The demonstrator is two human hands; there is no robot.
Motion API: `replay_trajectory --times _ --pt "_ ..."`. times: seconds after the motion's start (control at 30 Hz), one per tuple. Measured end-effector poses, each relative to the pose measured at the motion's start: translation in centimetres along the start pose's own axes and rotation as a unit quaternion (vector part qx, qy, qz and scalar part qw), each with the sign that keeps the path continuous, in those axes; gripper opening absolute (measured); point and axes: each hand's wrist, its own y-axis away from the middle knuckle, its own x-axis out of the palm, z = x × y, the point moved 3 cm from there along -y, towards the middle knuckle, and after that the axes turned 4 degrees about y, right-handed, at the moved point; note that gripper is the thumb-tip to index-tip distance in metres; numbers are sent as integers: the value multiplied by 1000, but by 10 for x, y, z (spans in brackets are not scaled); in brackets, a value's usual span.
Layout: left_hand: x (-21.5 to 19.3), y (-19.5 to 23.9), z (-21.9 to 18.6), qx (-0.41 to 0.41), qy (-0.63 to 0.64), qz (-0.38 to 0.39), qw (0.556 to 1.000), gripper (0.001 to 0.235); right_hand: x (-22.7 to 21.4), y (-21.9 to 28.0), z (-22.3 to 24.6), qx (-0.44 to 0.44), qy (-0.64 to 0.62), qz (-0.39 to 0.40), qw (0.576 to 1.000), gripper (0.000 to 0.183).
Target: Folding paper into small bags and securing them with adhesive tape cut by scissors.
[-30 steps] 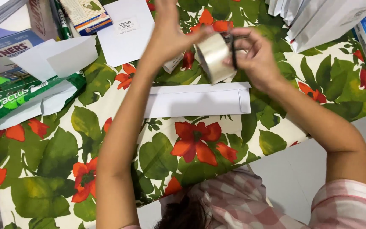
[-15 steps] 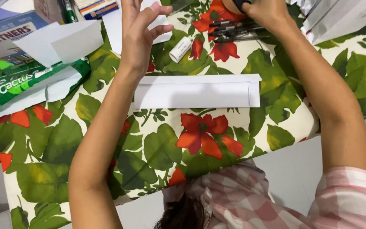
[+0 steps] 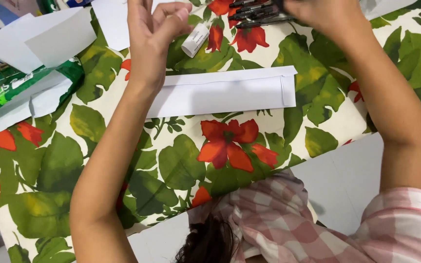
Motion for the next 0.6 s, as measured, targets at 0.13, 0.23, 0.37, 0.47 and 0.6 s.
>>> replay_trajectory --times 0.13,0.23,0.37,0.47,0.6 --pt "3 5 16 -14 -21 3 1000 58 -22 31 23 -81 4 -17 997 34" --pt "13 9 18 -29 -33 13 999 68 -24 41 19 -176 -1 -35 984 53" --pt "26 14 9 -25 -23 0 999 71 -35 54 33 -122 -132 36 983 43" --pt "27 15 6 22 5 -25 999 67 -29 72 36 -44 -332 85 938 42" --pt "27 16 2 46 20 -47 998 70 -11 85 54 -181 -361 109 908 55"
